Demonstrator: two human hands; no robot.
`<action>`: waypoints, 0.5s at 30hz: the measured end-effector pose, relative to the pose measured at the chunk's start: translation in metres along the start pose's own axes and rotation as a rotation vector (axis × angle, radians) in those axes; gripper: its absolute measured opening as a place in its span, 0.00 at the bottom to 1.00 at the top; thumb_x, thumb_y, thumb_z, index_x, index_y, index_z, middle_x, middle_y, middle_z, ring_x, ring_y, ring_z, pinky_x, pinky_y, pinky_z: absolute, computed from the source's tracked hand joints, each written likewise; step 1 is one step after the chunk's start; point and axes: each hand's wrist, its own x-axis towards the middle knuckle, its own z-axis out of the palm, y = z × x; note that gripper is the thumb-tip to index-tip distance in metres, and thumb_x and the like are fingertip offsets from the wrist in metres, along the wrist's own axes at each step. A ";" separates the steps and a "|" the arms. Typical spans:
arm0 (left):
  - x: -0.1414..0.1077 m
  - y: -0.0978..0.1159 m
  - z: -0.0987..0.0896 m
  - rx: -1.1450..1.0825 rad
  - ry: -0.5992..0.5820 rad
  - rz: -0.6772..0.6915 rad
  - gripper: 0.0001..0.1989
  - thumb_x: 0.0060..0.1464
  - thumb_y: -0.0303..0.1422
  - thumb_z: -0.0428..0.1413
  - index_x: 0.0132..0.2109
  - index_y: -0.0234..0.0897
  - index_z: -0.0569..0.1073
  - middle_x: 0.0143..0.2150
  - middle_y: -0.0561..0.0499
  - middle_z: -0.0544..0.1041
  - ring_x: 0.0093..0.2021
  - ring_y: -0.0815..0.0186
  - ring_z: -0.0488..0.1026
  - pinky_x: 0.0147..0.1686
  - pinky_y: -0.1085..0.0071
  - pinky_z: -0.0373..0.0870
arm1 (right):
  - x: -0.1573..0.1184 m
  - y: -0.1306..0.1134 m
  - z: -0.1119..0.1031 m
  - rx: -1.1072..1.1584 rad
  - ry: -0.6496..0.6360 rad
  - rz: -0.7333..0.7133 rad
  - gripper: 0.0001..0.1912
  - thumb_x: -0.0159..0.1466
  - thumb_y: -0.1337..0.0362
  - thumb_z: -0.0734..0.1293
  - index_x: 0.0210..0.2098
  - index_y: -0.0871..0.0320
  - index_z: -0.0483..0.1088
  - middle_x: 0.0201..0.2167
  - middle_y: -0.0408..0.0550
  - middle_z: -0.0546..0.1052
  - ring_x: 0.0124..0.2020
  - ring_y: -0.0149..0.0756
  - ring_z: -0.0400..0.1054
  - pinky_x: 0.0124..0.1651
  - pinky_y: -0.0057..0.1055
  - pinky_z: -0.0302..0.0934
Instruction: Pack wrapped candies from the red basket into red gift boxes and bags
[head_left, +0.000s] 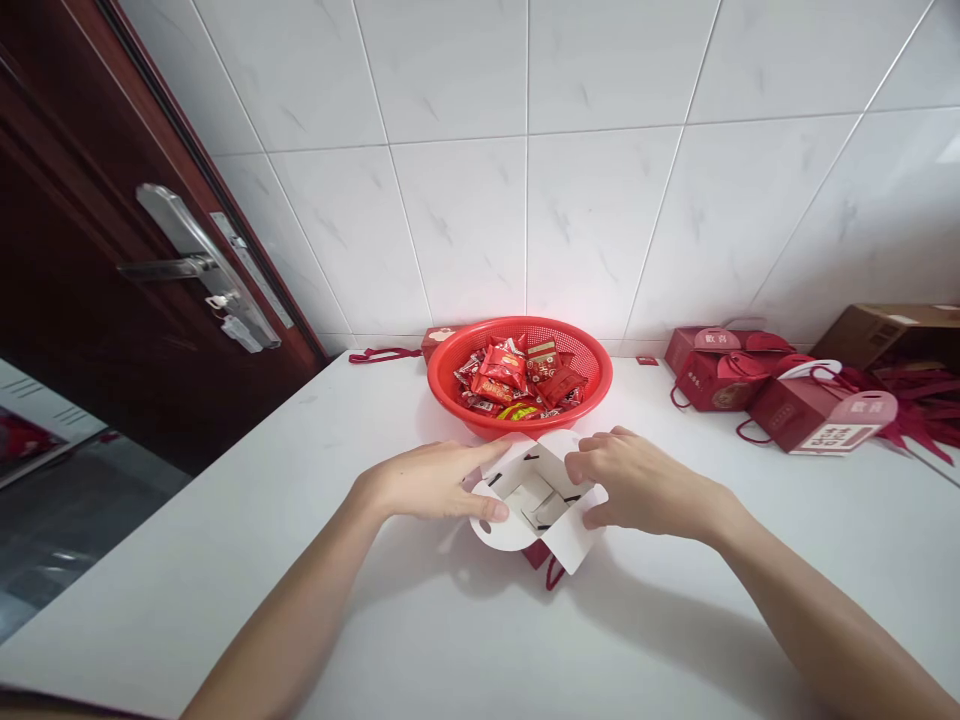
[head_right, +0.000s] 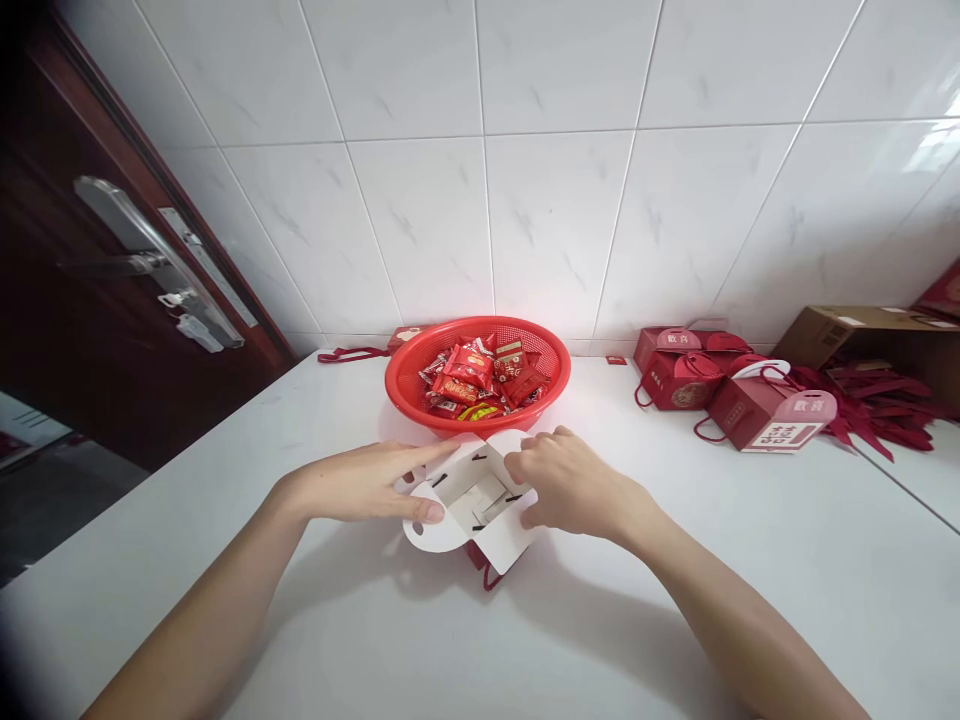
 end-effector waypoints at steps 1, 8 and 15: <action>-0.001 0.002 -0.001 -0.001 -0.011 -0.016 0.40 0.56 0.51 0.56 0.73 0.54 0.54 0.54 0.51 0.79 0.46 0.55 0.78 0.42 0.70 0.69 | 0.000 0.002 0.000 -0.002 0.014 -0.004 0.10 0.57 0.66 0.75 0.35 0.56 0.71 0.37 0.46 0.76 0.40 0.41 0.69 0.47 0.36 0.57; -0.009 0.021 0.007 0.097 -0.007 -0.140 0.35 0.60 0.52 0.50 0.70 0.50 0.57 0.41 0.50 0.80 0.41 0.54 0.77 0.35 0.69 0.66 | -0.001 0.016 -0.002 -0.021 0.073 -0.004 0.11 0.58 0.67 0.75 0.41 0.56 0.74 0.41 0.49 0.75 0.45 0.45 0.69 0.49 0.38 0.59; -0.015 0.033 0.016 0.174 0.045 -0.170 0.18 0.63 0.49 0.45 0.50 0.46 0.69 0.30 0.52 0.73 0.31 0.56 0.73 0.27 0.69 0.58 | -0.004 0.023 -0.002 0.050 0.074 -0.025 0.18 0.59 0.67 0.73 0.49 0.54 0.73 0.48 0.52 0.75 0.49 0.49 0.69 0.48 0.39 0.61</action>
